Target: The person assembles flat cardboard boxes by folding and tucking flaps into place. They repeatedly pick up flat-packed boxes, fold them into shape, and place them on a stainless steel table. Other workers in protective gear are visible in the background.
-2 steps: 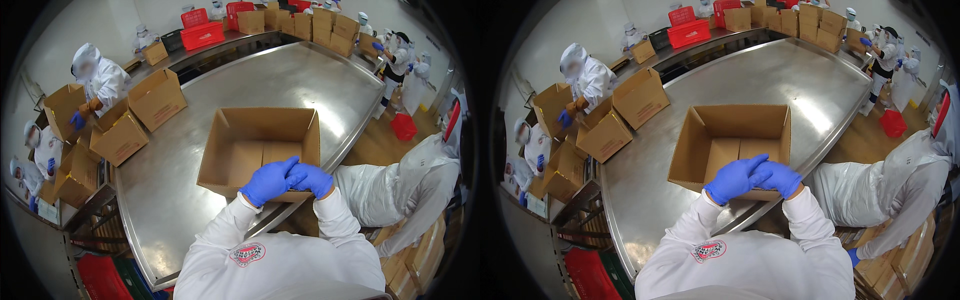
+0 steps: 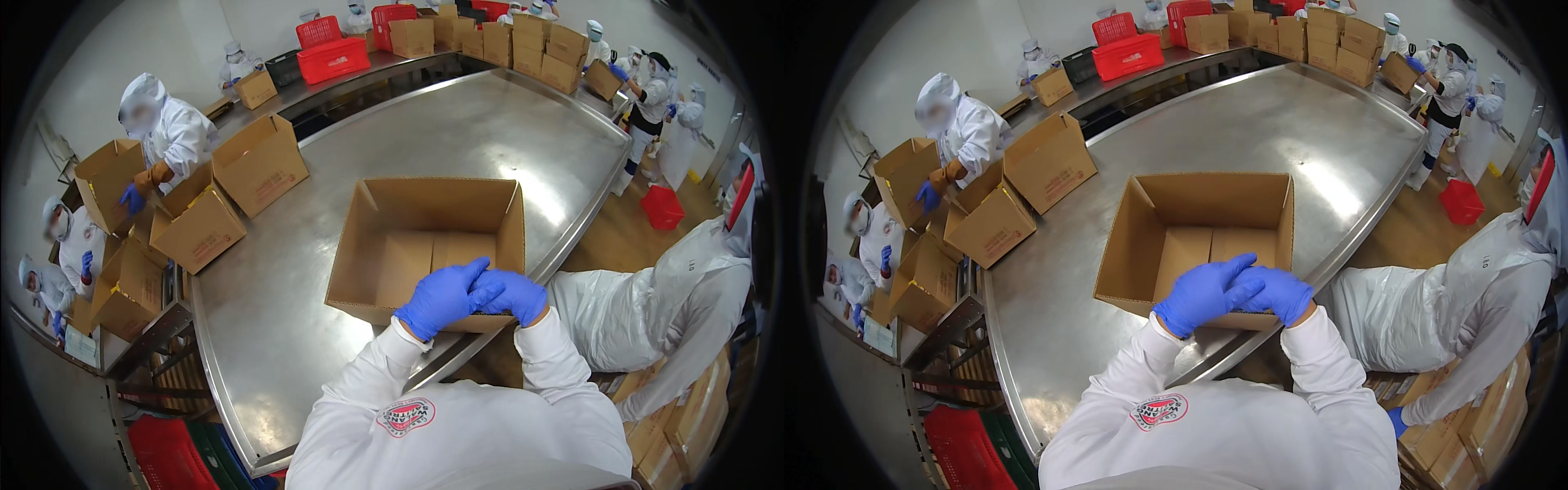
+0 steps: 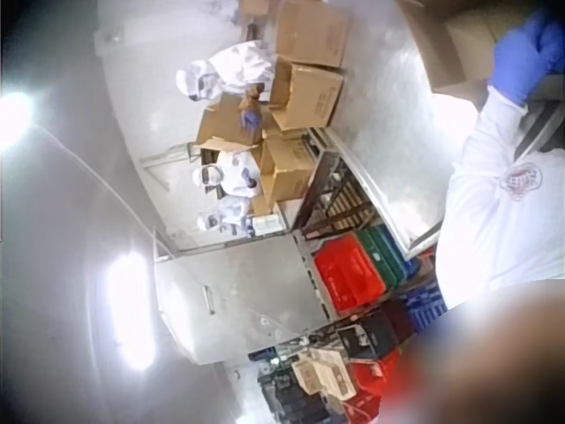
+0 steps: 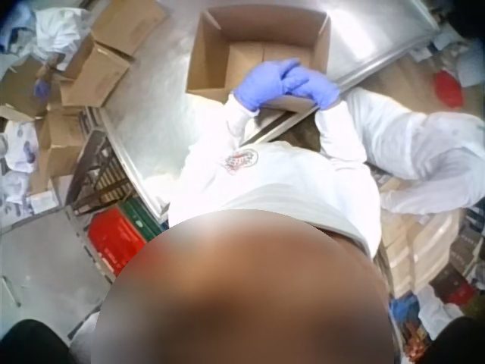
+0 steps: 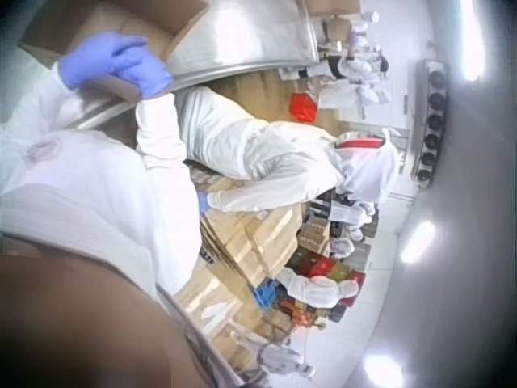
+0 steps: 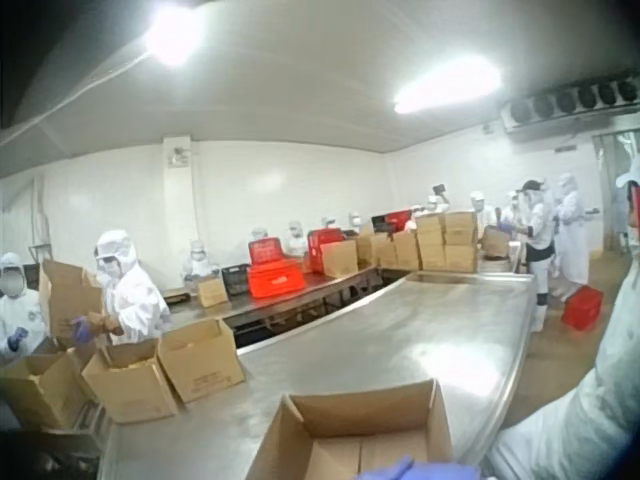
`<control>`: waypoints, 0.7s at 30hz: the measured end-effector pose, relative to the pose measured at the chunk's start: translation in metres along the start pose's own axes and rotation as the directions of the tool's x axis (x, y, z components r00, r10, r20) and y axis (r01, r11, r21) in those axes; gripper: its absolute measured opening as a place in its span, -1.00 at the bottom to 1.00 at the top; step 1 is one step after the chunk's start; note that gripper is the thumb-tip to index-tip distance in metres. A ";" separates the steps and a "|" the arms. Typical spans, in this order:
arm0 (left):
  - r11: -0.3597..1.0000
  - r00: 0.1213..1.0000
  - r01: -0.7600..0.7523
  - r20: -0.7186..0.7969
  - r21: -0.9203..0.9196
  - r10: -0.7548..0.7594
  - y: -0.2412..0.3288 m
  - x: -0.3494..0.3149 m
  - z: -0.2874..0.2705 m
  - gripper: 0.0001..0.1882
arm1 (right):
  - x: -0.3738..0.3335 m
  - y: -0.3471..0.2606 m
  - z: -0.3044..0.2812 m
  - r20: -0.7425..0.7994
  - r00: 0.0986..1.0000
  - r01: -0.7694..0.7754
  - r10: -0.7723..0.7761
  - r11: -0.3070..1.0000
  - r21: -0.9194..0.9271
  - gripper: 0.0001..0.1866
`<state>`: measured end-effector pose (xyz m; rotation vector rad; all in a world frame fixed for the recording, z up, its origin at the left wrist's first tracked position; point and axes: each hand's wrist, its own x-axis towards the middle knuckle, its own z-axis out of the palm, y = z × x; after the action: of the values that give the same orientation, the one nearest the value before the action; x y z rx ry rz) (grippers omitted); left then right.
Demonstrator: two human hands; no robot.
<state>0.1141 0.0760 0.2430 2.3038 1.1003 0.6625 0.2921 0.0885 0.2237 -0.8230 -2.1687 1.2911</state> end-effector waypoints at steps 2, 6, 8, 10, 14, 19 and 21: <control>1.000 1.000 0.010 -0.016 0.006 -0.010 -0.002 0.001 -0.001 -0.36 | 0.006 0.004 -0.002 0.008 0.999 0.032 -0.031 0.999 -0.042 -0.75; 0.999 0.999 0.045 0.008 -0.018 -0.045 -0.003 0.004 -0.007 -0.34 | 0.009 -0.002 -0.006 0.057 0.997 -0.057 0.059 0.998 -0.034 -0.79; 0.998 0.999 0.044 0.019 -0.043 -0.043 0.000 0.003 -0.011 -0.32 | 0.008 -0.010 -0.006 0.072 0.997 -0.025 0.024 1.000 0.003 -0.75; 0.997 0.999 0.043 0.027 -0.069 -0.041 0.005 0.003 -0.014 -0.30 | 0.011 -0.017 -0.011 0.031 0.999 -0.021 0.021 0.999 0.025 -0.72; 0.994 0.938 -0.107 -0.328 0.038 0.113 0.013 0.005 -0.018 -0.22 | 0.027 -0.031 -0.064 -0.301 0.954 0.102 -0.009 0.950 0.295 -0.70; 0.994 0.942 -0.095 -0.319 0.057 0.108 0.011 0.009 -0.009 -0.21 | 0.050 -0.092 -0.190 -0.951 0.274 0.671 0.146 0.679 0.298 -0.37; 0.991 0.953 -0.077 -0.285 0.111 0.106 0.008 0.009 -0.006 -0.26 | 0.044 -0.136 -0.227 -0.920 0.338 0.810 -0.197 0.558 0.178 -0.32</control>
<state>0.1201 0.0800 0.2544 2.4070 1.1831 1.0319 0.3779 0.2056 0.4493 -0.2140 -0.9143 0.8396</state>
